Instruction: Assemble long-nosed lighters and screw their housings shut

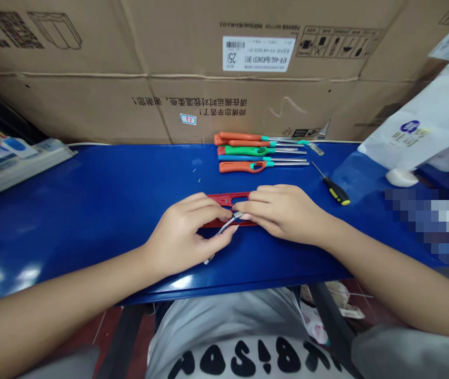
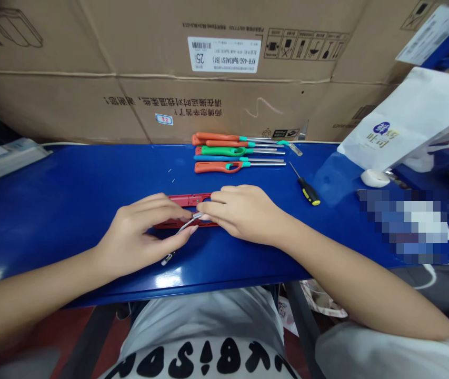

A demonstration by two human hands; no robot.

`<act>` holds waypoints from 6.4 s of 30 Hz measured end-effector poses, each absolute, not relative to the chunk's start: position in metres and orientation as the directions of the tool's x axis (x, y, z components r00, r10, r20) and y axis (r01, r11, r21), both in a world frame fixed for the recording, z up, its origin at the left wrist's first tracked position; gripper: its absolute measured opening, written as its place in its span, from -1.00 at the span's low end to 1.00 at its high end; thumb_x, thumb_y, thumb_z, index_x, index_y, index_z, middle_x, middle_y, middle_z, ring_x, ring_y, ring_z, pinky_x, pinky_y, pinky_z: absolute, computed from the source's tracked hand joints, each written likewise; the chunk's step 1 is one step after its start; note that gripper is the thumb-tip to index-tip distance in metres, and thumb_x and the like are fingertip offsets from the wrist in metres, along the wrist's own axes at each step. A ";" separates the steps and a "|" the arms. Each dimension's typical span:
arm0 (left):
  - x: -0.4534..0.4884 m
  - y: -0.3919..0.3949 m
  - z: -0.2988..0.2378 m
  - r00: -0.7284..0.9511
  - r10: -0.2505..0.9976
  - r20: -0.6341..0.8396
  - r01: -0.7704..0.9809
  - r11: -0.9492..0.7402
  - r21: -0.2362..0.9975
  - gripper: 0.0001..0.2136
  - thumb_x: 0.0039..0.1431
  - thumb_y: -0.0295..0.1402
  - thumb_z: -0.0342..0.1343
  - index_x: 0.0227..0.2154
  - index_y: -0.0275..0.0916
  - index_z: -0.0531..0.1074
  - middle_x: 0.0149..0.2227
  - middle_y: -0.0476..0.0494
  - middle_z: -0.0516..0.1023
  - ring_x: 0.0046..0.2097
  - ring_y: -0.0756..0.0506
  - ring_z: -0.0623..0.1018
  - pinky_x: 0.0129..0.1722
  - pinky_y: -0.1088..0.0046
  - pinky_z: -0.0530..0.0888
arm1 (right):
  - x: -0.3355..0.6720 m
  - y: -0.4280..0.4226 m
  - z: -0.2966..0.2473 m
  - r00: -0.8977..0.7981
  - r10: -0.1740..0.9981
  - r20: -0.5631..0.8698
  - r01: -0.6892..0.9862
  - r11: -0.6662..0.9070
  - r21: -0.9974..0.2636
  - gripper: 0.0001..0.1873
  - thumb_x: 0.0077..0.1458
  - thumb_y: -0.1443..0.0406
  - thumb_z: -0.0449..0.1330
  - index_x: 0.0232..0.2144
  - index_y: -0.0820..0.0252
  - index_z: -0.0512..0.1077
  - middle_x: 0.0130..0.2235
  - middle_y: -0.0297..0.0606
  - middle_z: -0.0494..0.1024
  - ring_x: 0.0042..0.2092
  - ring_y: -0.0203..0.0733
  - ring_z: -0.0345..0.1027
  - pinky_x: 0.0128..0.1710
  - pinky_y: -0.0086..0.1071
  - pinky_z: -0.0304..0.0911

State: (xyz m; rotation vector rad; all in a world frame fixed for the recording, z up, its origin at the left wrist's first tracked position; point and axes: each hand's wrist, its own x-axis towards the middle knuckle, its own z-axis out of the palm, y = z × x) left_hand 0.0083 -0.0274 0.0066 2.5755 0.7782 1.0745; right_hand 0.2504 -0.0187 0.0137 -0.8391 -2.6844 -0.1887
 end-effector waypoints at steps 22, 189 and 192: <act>0.011 -0.028 0.004 0.684 0.650 0.332 0.431 -0.727 0.535 -0.83 0.35 -0.44 0.04 -0.21 -0.25 0.56 -0.25 -0.12 0.61 -0.19 -0.10 0.55 -0.14 0.36 0.48 | 0.252 -0.019 0.014 -0.755 0.622 0.207 0.612 0.782 -0.119 -0.68 0.42 0.21 -0.02 -0.25 0.16 0.49 -0.29 -0.28 0.61 -0.26 -0.22 0.45 -0.35 -0.38 0.08; -0.001 -0.003 -0.006 0.597 0.763 0.247 0.519 -0.603 0.606 -0.84 0.30 -0.32 0.11 -0.28 -0.27 0.55 -0.40 -0.02 0.58 -0.46 0.03 0.48 -0.40 0.53 0.38 | 0.257 -0.009 0.015 -0.731 0.683 -0.002 0.593 0.634 -0.496 -0.82 0.10 0.42 0.20 -0.20 0.20 0.44 -0.20 -0.29 0.47 -0.36 -0.34 0.25 -0.31 -0.44 0.13; 0.000 -0.004 -0.006 0.602 0.757 0.255 0.514 -0.611 0.602 -0.85 0.30 -0.34 0.11 -0.28 -0.27 0.55 -0.39 -0.02 0.58 -0.45 0.04 0.48 -0.40 0.55 0.38 | 0.253 -0.009 0.013 -0.710 0.704 -0.015 0.629 0.625 -0.463 -0.88 0.10 0.38 0.23 -0.25 0.19 0.41 -0.22 -0.31 0.48 -0.32 -0.31 0.28 -0.30 -0.44 0.12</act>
